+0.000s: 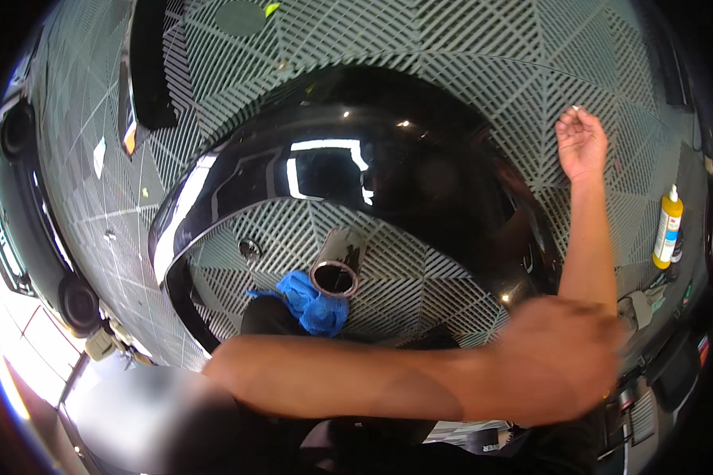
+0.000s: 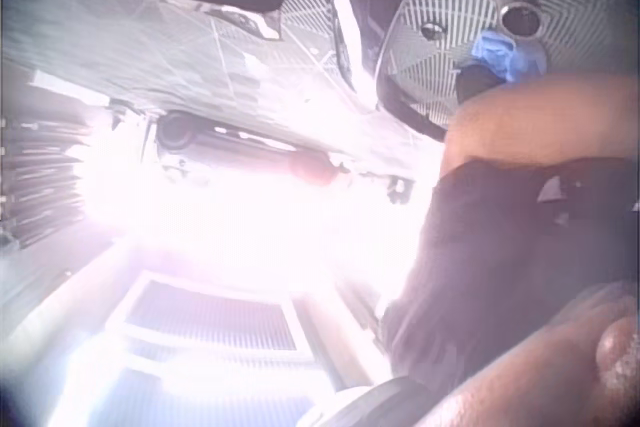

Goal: The person wipes a black car bumper with a blue microfiber cloth, then uses a small white tool to scrape or pick at the surface. The person remains seated on the floor throughout the task.

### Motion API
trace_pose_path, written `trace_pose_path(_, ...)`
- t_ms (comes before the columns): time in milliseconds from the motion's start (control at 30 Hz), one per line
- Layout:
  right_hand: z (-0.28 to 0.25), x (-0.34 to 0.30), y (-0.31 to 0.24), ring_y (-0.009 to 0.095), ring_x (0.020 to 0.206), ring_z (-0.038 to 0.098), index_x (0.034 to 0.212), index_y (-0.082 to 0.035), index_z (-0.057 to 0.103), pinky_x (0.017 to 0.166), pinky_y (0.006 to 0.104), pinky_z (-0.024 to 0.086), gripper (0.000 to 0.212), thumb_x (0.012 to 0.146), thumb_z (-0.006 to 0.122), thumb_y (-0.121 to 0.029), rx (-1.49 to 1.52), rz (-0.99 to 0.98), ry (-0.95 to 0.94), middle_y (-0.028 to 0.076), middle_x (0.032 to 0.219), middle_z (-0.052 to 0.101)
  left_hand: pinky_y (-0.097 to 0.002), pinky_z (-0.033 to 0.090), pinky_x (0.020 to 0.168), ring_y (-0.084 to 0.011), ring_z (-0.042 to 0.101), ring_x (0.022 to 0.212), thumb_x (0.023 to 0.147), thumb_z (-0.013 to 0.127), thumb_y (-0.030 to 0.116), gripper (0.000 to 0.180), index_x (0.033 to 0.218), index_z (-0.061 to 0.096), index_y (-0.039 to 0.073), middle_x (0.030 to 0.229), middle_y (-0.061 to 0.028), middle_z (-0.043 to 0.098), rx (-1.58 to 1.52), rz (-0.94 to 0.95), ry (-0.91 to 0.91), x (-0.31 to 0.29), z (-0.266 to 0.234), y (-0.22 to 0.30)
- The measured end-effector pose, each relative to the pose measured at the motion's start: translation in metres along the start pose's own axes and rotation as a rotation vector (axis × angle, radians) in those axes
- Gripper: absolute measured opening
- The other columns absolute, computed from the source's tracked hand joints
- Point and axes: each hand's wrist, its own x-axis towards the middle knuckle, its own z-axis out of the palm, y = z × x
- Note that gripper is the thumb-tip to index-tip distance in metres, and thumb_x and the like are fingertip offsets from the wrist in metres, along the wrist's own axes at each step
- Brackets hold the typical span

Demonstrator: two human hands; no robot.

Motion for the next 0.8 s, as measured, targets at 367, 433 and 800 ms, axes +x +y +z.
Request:
trace_pose_path(367,0.022,-0.003,0.007,0.02,0.074,0.069,0.092,-0.002,0.067,0.073,0.0344,0.057,0.011,0.083,0.068,-0.008,0.022,-0.033,-0.038,0.01,0.081,0.072,-0.04,0.046,0.104,-0.0302,0.059,0.123,0.091,0.066,0.049,0.068,0.137,0.055,0.0,0.133,-0.0202,0.06,1.123,-0.316,0.07,0.074,-0.349,-0.106)
trace_pose_path(433,0.02,-0.006,0.006,0.02,0.074,0.069,0.092,-0.001,0.067,0.073,0.0341,0.057,0.011,0.083,0.068,-0.008,0.025,-0.037,-0.033,0.01,0.081,0.072,-0.0427,0.044,0.107,-0.0357,0.054,0.13,0.088,0.068,0.055,0.079,0.142,0.05,0.001,0.14,-0.023,0.055,1.284,-0.264,-0.02,0.095,-0.35,-0.14)
trace_pose_path(800,0.013,-0.006,0.006,0.021,0.073,0.07,0.094,-0.001,0.067,0.072,0.0347,0.058,0.011,0.085,0.065,-0.009,0.037,-0.025,-0.06,0.01,0.081,0.072,-0.0504,0.039,0.114,-0.0474,0.035,0.14,0.06,0.085,0.049,0.116,0.157,0.028,0.017,0.157,-0.0315,0.023,1.464,-0.283,-0.186,0.113,-0.344,-0.198)
